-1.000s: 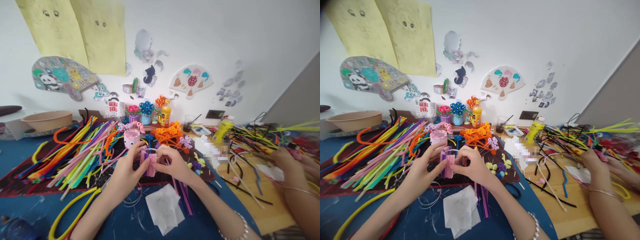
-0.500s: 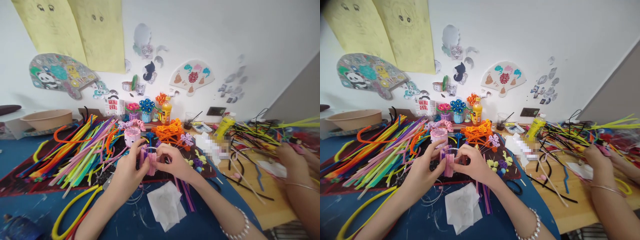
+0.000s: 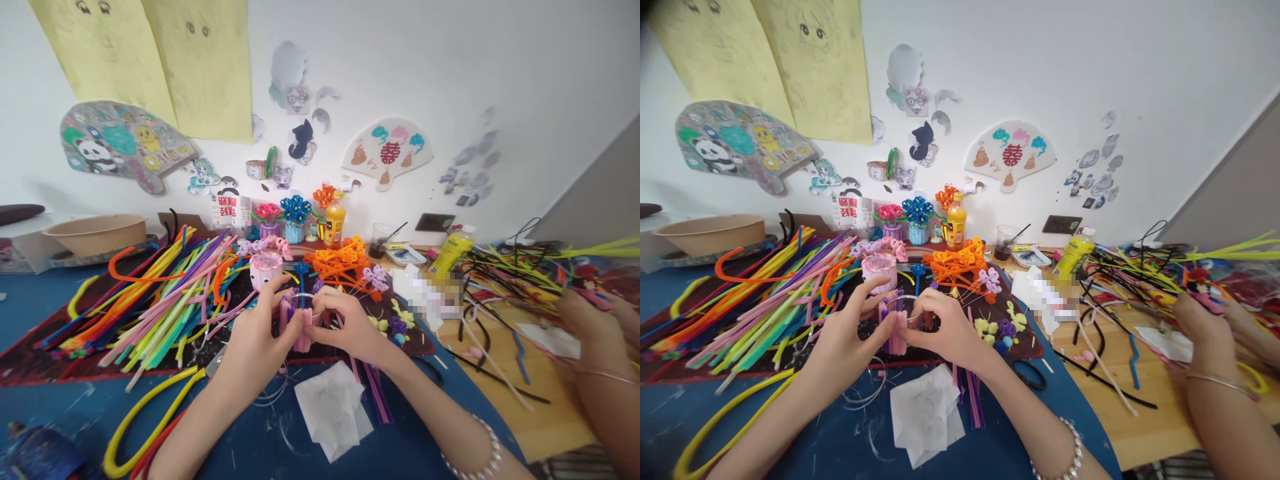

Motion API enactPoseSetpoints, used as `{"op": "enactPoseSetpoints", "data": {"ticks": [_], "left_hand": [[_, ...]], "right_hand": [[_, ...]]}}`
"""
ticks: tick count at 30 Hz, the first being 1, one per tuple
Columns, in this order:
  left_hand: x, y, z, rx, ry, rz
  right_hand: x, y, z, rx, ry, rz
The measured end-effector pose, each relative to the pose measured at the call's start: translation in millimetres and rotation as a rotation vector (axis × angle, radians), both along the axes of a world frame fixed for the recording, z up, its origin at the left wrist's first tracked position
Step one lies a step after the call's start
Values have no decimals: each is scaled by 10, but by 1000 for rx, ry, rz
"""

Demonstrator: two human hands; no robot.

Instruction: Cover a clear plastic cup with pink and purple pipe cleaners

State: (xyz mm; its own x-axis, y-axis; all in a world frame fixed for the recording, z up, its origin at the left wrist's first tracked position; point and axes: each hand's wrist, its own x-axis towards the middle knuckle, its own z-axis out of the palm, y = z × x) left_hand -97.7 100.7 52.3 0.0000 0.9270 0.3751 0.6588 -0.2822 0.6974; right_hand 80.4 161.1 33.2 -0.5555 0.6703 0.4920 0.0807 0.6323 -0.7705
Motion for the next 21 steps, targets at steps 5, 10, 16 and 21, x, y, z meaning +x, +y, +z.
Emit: {"op": "enactPoseSetpoints", "data": {"ticks": [5,10,16,21], "left_hand": [[11,3,13,12,-16,6],[-19,48,2,-25,-141,-20],[-62,96,-50,-87,-319,-89],[-48,77,-54,-155,-375,-113]], "right_hand": [[-1,11,-14,-19,12,9],[5,29,-10,-221,60,68],[14,39,39,-351,88,83],[21,15,67,-351,73,87]]}}
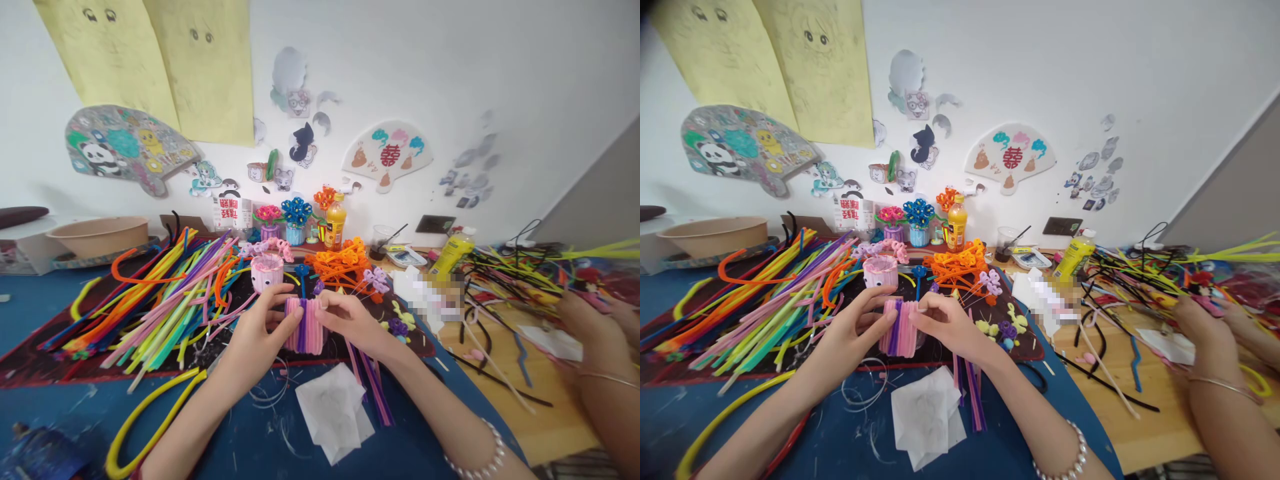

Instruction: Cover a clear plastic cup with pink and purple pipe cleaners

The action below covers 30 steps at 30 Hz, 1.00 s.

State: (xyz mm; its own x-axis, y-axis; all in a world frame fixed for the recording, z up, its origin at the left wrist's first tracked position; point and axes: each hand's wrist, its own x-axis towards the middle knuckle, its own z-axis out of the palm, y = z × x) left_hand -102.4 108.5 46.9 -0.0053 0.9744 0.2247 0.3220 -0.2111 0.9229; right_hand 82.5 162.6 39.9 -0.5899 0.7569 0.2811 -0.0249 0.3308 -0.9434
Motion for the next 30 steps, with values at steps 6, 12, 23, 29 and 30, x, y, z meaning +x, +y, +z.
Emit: {"op": "enactPoseSetpoints", "data": {"ticks": [6,12,23,29,30], "left_hand": [[13,-8,3,-4,-15,-36],[20,-21,40,-2,-24,-43],[40,5,-44,-124,-257,-95],[29,-30,-21,-165,-280,-209],[33,-42,-6,-160,-248,-227]], "right_hand": [[2,-7,4,-88,2,27],[-6,-6,4,-125,43,22],[9,21,-46,-88,72,44],[13,58,-82,-98,176,60],[17,70,-96,-102,199,58]]}}
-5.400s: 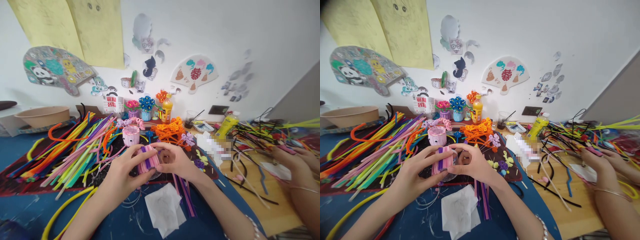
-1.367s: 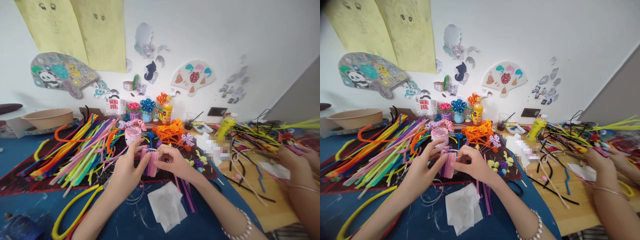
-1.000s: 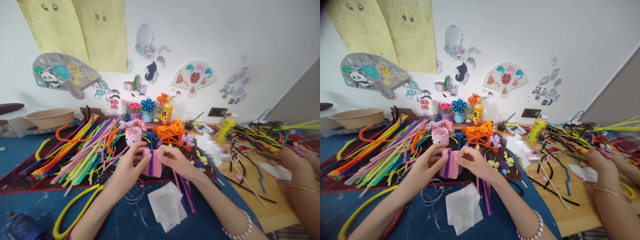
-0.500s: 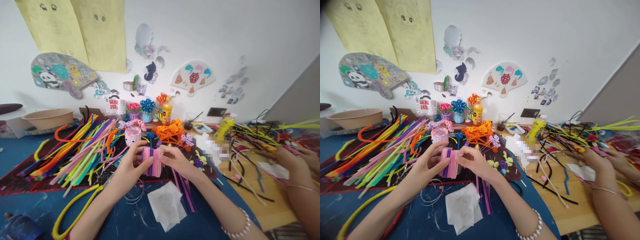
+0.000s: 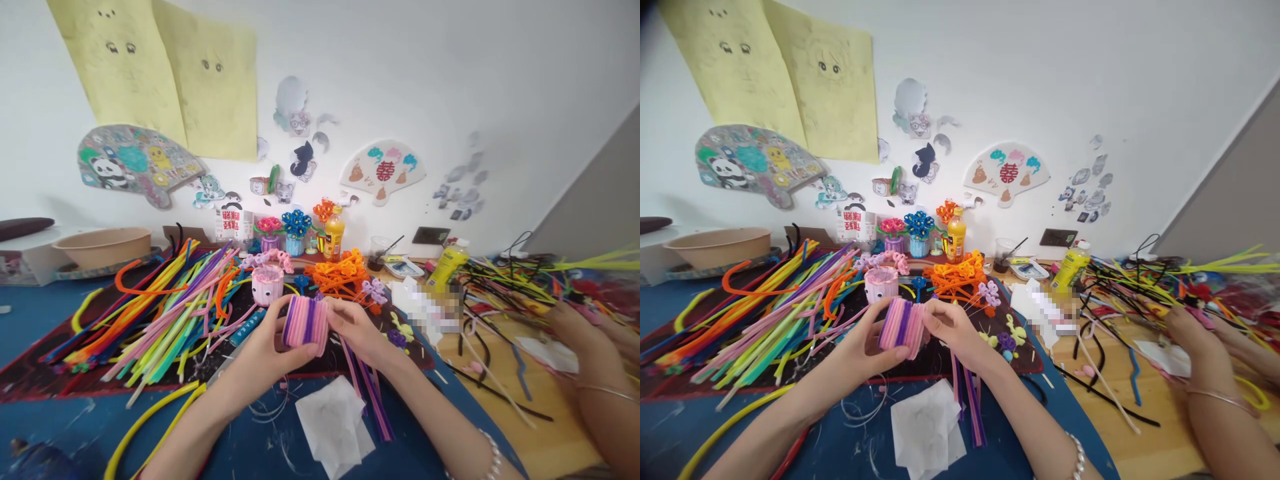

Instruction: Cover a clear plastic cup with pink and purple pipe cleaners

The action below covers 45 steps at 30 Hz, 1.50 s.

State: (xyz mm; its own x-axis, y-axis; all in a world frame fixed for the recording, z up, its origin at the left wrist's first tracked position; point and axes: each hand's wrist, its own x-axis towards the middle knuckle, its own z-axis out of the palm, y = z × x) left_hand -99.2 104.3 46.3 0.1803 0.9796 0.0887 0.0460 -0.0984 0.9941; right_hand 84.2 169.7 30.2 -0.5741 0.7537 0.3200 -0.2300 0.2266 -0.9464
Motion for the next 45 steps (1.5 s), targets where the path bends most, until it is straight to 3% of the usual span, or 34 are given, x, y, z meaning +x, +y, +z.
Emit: {"op": "enactPoseSetpoints", "data": {"ticks": [10,17,21,30,37,45], "left_hand": [[58,-52,36,166,334,110],[-13,-59,-23,182,520,87],[-23,-33,-15,208,535,123],[-21,-30,4,219,505,114],[-42,1,-44,256,381,127],[-37,-14,1,291,352,125]], "right_hand": [[31,45,-26,-33,30,60],[23,45,-2,151,-16,10],[19,63,-35,280,-73,-17],[27,58,-27,366,-101,-34],[33,34,30,582,-145,-99],[-8,-20,22,701,-120,-210]]}}
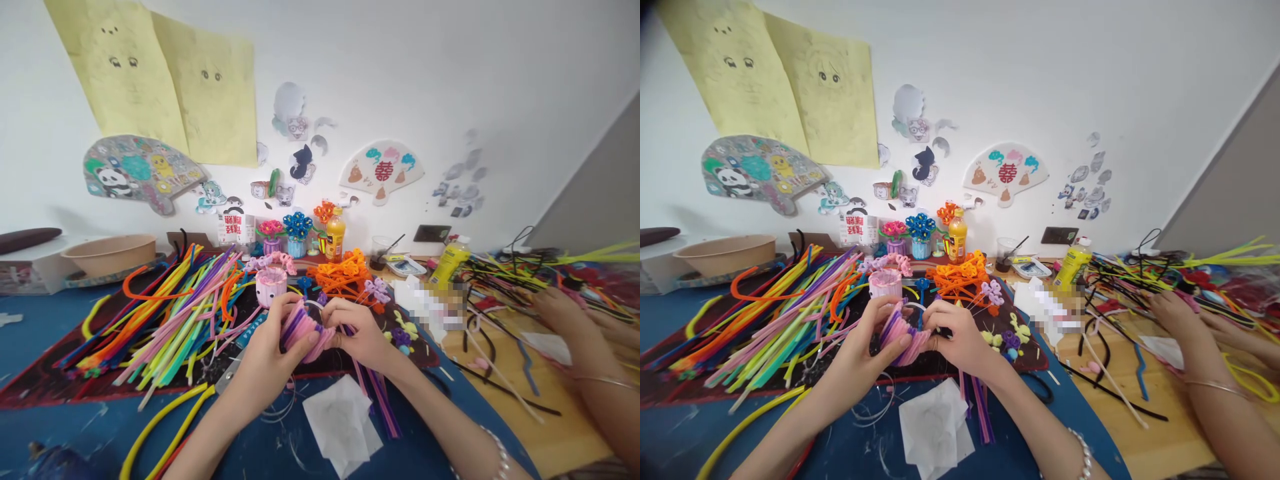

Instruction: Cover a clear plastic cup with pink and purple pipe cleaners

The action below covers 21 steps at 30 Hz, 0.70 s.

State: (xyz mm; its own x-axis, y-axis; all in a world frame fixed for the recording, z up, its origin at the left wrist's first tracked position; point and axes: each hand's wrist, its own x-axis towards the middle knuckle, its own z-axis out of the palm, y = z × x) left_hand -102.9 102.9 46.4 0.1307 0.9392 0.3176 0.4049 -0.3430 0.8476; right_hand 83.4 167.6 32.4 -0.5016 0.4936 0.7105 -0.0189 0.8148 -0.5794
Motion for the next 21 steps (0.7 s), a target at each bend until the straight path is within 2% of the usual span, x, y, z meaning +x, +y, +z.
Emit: {"op": "enactPoseSetpoints", "data": {"ticks": [4,10,12,14,16,19,21], "left_hand": [[-6,-4,2,-32,-46,-9],[-14,28,-5,-141,-179,-52],[-22,46,1,-134,-193,-25],[-36,50,20,-84,-176,27],[-51,28,58,71,-84,112],[-63,-49,137,432,157,220],[-55,-106,180,581,256,226]], "right_hand": [[3,22,-13,-63,-26,12],[36,73,-13,-378,20,123],[44,86,-14,-408,19,121],[48,92,-13,-390,28,112],[50,81,-4,-330,49,87],[55,20,31,-71,45,-51],[59,-37,59,140,28,-175]]}}
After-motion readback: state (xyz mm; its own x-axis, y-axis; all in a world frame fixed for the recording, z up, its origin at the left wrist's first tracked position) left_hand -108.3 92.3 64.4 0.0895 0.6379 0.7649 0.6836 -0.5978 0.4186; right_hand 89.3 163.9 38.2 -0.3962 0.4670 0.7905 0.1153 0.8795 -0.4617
